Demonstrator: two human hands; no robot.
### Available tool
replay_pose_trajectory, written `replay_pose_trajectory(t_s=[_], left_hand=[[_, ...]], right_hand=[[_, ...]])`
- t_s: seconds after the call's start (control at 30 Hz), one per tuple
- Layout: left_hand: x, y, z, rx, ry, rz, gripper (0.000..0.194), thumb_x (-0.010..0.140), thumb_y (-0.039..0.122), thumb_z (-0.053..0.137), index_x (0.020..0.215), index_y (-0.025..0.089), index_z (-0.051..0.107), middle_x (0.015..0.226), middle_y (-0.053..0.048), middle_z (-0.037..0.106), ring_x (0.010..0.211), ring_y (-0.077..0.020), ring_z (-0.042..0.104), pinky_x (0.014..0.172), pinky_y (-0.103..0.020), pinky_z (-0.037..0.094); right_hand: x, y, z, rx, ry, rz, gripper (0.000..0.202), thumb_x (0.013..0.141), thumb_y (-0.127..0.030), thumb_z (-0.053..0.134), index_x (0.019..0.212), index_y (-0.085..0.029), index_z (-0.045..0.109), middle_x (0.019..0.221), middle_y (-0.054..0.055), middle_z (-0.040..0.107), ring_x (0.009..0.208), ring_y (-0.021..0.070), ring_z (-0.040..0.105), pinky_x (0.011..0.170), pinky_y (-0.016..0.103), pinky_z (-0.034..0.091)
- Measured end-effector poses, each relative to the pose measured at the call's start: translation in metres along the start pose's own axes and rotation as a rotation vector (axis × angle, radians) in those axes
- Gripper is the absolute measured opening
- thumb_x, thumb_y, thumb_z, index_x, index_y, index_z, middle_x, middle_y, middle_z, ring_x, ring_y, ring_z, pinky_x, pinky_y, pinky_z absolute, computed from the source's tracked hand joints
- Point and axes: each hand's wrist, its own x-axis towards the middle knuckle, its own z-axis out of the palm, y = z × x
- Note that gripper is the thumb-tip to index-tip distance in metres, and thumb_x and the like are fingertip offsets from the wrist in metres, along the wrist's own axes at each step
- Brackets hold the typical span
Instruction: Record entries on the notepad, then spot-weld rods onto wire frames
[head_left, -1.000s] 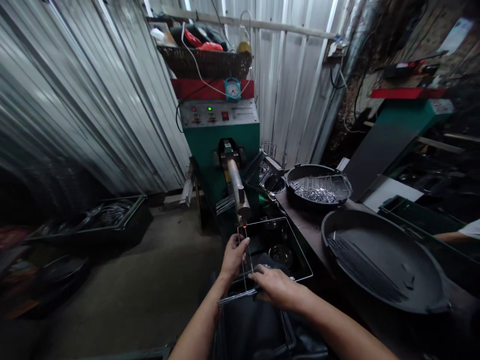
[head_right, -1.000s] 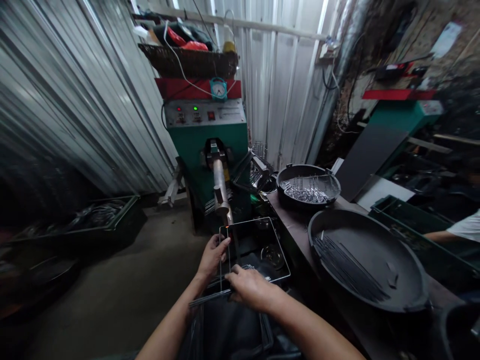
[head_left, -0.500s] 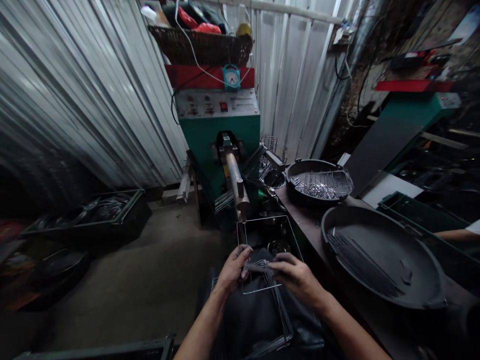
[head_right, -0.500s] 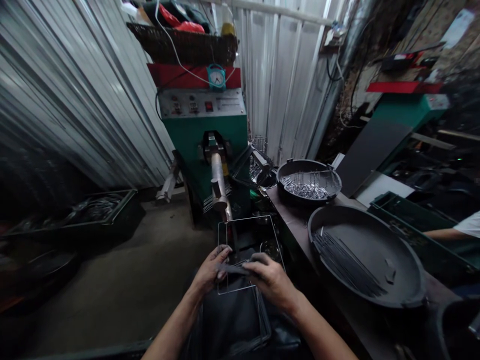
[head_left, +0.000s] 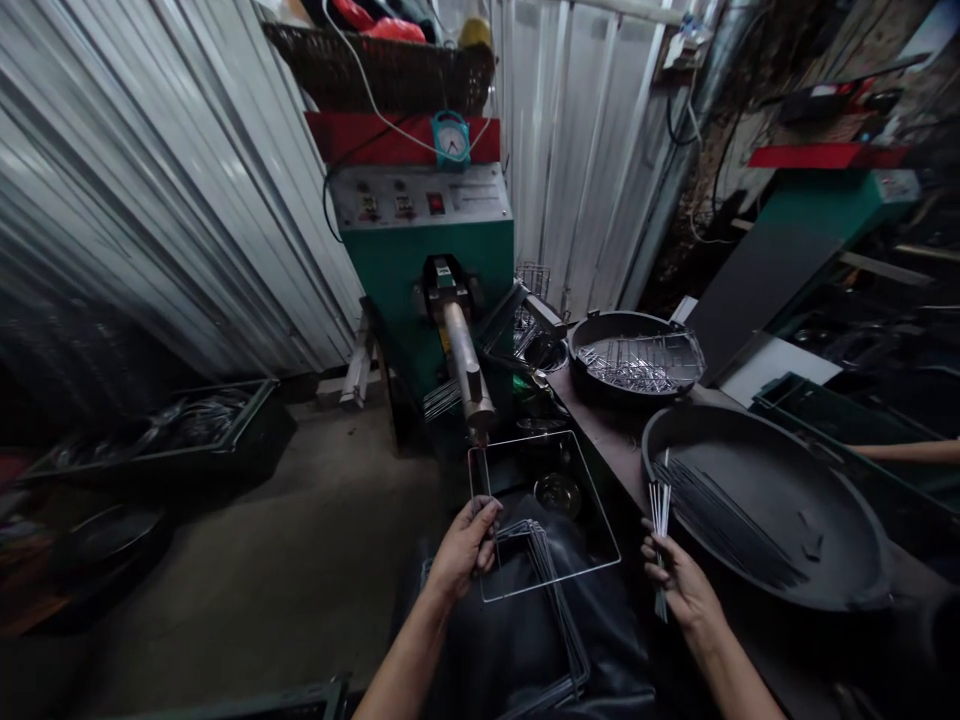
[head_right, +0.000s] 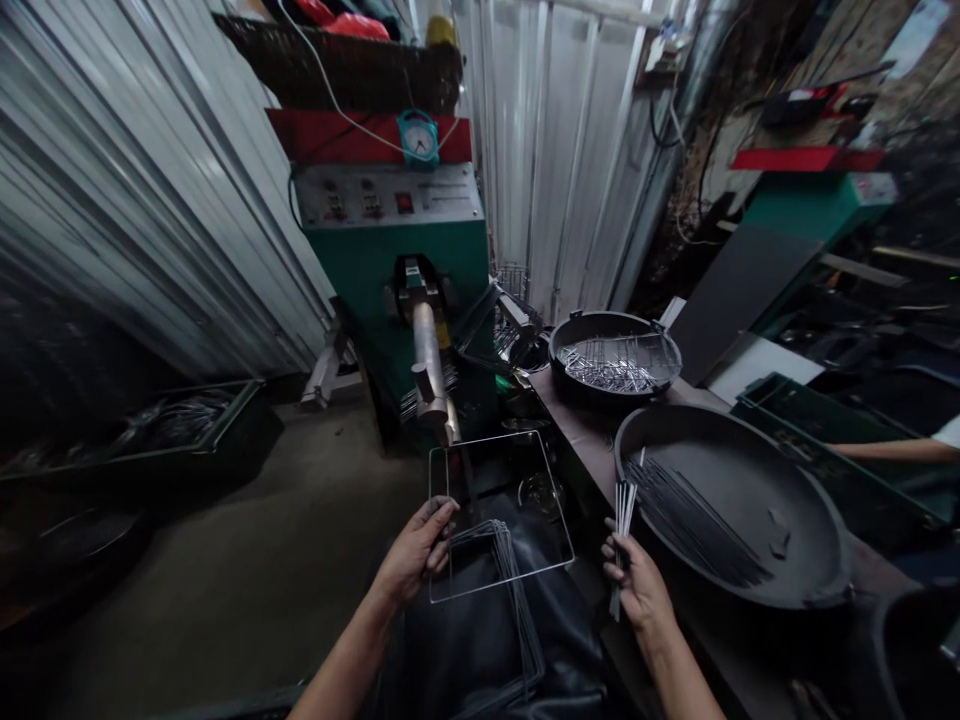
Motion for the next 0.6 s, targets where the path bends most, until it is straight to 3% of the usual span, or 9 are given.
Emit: replay_pose_trajectory(t_s=[0.17, 0.3, 0.4, 0.6], left_hand=[[0.001, 0.001, -0.002, 0.059, 0.019, 0.015, 0.031, 0.069, 0.044, 0.06, 0.082, 0.018, 0.049, 0.061, 0.007, 0.05, 0.026, 0.0012, 0.027, 0.025, -0.014, 0.018], [-0.001, 0.008, -0.006, 0.084, 0.064, 0.03, 0.03, 0.067, 0.042, 0.062, 0.081, 0.017, 0.052, 0.059, 0.008, 0.048, 0.027, 0.0017, 0.027, 0.027, -0.014, 0.02], [-0.003, 0.013, -0.011, 0.056, 0.09, 0.043, 0.029, 0.067, 0.04, 0.063, 0.082, 0.017, 0.052, 0.06, 0.008, 0.047, 0.027, 0.0021, 0.027, 0.027, -0.013, 0.02], [-0.004, 0.015, -0.016, 0.037, 0.108, 0.061, 0.029, 0.068, 0.039, 0.063, 0.084, 0.017, 0.053, 0.06, 0.007, 0.047, 0.027, 0.0021, 0.026, 0.026, -0.013, 0.019]], right_hand=[[0.007, 0.004, 0.01, -0.051, -0.071, 0.035, 0.03, 0.058, -0.022, 0.069, 0.086, -0.015, 0.06, 0.068, 0.001, 0.054, 0.057, 0.01, 0.052, 0.043, 0.02, 0.043], [0.015, 0.012, 0.03, -0.066, -0.049, -0.209, 0.031, 0.057, -0.032, 0.071, 0.082, -0.017, 0.061, 0.065, -0.002, 0.052, 0.059, 0.0093, 0.049, 0.041, 0.017, 0.036], [0.022, 0.027, 0.039, -0.038, 0.013, -0.339, 0.03, 0.057, -0.034, 0.071, 0.081, -0.018, 0.06, 0.067, -0.003, 0.052, 0.061, 0.0082, 0.049, 0.046, 0.018, 0.038], [0.033, 0.043, 0.042, 0.028, 0.02, -0.228, 0.035, 0.053, -0.035, 0.073, 0.08, -0.018, 0.06, 0.063, -0.005, 0.051, 0.058, 0.0074, 0.049, 0.046, 0.017, 0.037]])
